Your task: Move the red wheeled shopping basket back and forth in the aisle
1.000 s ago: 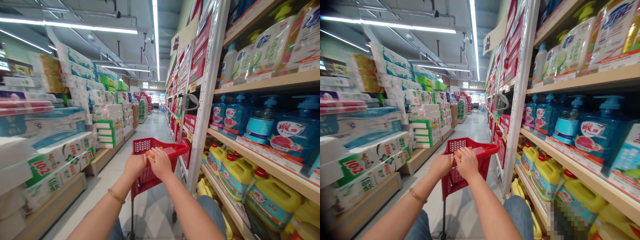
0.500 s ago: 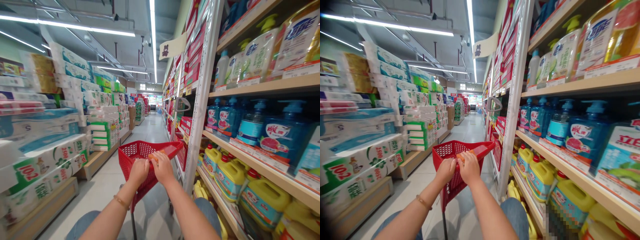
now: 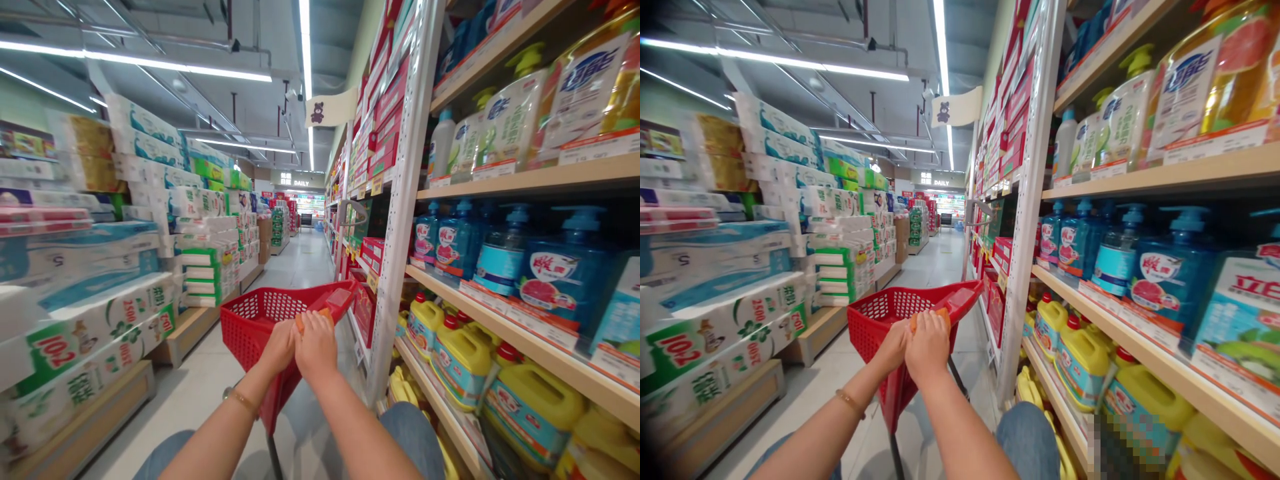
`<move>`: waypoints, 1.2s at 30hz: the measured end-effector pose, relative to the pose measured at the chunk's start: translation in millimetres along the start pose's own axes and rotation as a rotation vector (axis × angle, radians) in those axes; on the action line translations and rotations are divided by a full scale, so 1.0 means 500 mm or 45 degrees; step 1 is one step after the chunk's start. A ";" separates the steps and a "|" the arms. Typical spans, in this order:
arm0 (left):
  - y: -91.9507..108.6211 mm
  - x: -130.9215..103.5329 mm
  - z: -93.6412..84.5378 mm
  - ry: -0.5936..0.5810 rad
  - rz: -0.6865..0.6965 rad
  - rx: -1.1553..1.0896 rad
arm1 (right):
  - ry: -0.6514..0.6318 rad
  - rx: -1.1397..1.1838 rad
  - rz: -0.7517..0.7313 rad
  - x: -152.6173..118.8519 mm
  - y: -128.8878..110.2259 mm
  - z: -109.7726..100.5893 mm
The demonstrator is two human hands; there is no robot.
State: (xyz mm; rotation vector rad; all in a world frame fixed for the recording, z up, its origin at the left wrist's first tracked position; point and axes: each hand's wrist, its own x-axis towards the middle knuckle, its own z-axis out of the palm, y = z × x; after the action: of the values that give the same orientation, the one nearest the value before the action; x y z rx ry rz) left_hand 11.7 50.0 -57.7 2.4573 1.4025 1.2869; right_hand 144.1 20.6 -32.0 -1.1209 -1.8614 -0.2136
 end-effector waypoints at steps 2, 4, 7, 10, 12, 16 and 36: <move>-0.016 -0.006 -0.015 -0.048 -0.014 -0.025 | -0.022 0.044 -0.065 -0.006 0.009 -0.013; -0.036 -0.014 -0.022 -0.037 -0.055 -0.018 | -0.046 0.093 -0.077 -0.007 0.029 -0.031; -0.055 -0.023 -0.006 0.052 -0.089 0.065 | -0.038 0.077 0.036 -0.002 0.052 -0.044; -0.048 -0.023 0.027 0.084 -0.102 0.208 | -0.020 -0.028 0.121 -0.001 0.040 -0.027; -0.033 -0.021 0.040 0.040 -0.105 0.277 | -0.020 -0.086 0.074 -0.008 0.022 -0.007; -0.015 -0.020 0.027 -0.103 -0.058 0.247 | -0.024 -0.118 -0.131 -0.028 0.014 0.004; -0.098 -0.080 0.037 -0.255 -0.318 0.313 | -0.125 -0.316 -0.079 -0.020 0.114 -0.019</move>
State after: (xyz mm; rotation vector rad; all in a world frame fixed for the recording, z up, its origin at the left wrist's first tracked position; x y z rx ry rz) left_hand -20.3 56.2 -114.9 2.3686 1.8314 0.8395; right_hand 195.2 41.6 -51.1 -1.2610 -1.9980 -0.4423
